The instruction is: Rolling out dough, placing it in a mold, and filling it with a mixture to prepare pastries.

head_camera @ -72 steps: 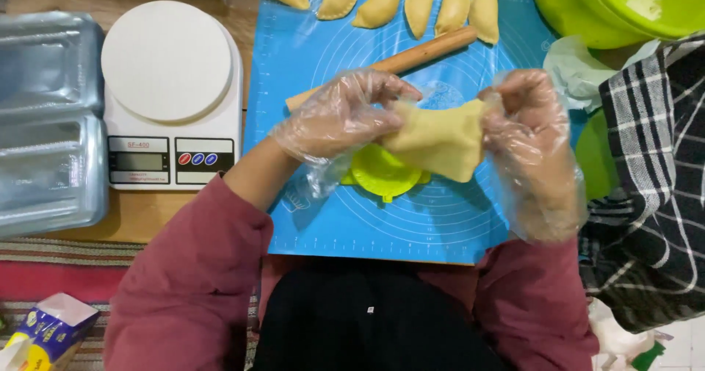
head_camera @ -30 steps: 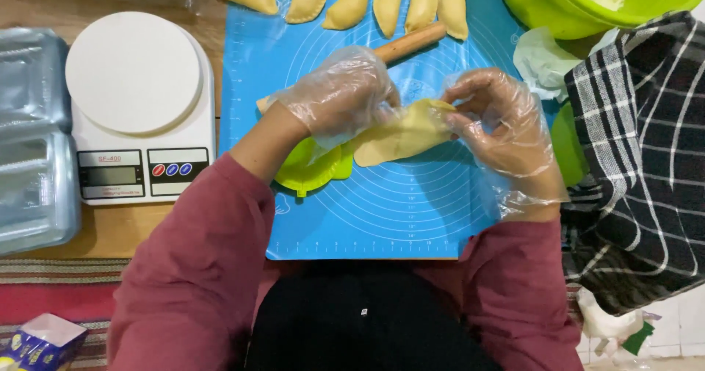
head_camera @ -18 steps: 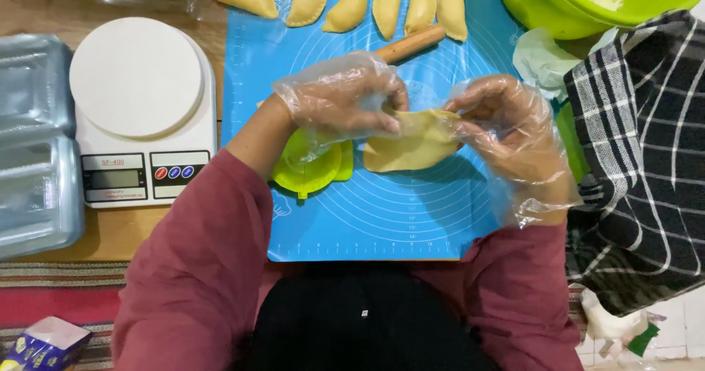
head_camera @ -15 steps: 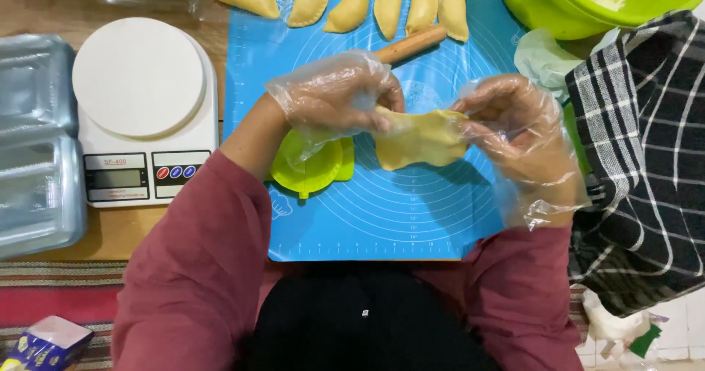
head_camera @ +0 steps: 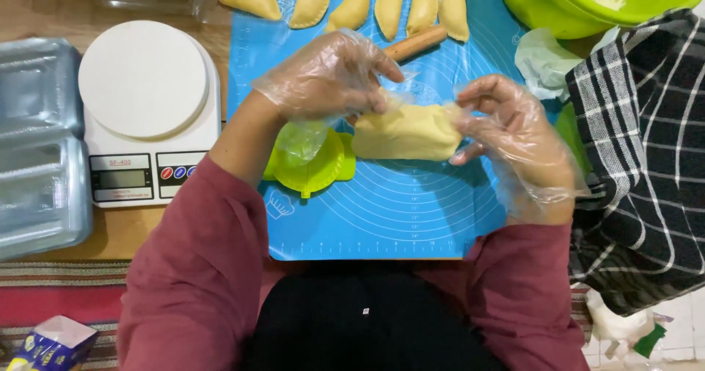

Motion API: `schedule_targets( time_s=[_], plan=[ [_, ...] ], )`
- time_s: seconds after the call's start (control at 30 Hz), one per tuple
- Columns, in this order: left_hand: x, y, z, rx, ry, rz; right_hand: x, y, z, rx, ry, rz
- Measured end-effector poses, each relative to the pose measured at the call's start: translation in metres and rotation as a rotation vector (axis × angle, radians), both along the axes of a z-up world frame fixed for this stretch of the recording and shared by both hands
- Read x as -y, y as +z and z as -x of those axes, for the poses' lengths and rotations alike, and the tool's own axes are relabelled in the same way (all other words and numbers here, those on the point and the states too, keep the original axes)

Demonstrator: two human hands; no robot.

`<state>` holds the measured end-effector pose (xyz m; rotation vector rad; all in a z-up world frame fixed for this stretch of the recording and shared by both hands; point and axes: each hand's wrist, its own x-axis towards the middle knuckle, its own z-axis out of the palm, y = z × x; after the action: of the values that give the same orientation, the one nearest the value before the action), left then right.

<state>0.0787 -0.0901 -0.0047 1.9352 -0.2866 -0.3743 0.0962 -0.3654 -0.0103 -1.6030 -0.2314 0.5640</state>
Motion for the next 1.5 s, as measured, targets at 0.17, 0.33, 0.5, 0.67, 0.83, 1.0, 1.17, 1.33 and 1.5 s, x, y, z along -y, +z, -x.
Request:
schedule_targets(
  time_s=[0.17,0.33,0.5,0.67,0.83,1.0,1.17,1.33,1.5],
  plan=[
    [0.02,-0.064,-0.036,0.372,-0.033,-0.367,-0.003,-0.012,-0.01,0.109,-0.009,0.324],
    [0.035,-0.083,-0.05,0.384,0.054,-0.481,-0.006,-0.007,-0.01,0.263,-0.075,0.648],
    [0.032,-0.127,-0.062,0.543,0.063,-0.586,-0.001,-0.018,-0.015,0.436,-0.056,0.713],
    [0.036,-0.095,-0.05,0.555,0.189,-0.803,-0.006,-0.038,-0.022,0.553,-0.109,0.664],
    [0.002,-0.079,-0.031,0.779,0.341,-0.62,0.0,-0.063,-0.036,0.655,-0.079,0.74],
    [-0.033,-0.112,-0.003,0.471,0.29,-0.922,-0.001,-0.056,-0.033,0.796,-0.106,0.749],
    [-0.048,-0.164,-0.001,0.636,0.381,-0.617,-0.012,-0.04,-0.023,1.017,-0.123,0.58],
    [-0.038,-0.112,0.001,0.822,0.303,-0.828,-0.016,-0.05,-0.036,1.401,0.044,0.911],
    [-0.014,-0.092,-0.004,1.145,0.317,-1.113,-0.017,-0.076,-0.046,1.47,0.221,1.183]
  ],
)
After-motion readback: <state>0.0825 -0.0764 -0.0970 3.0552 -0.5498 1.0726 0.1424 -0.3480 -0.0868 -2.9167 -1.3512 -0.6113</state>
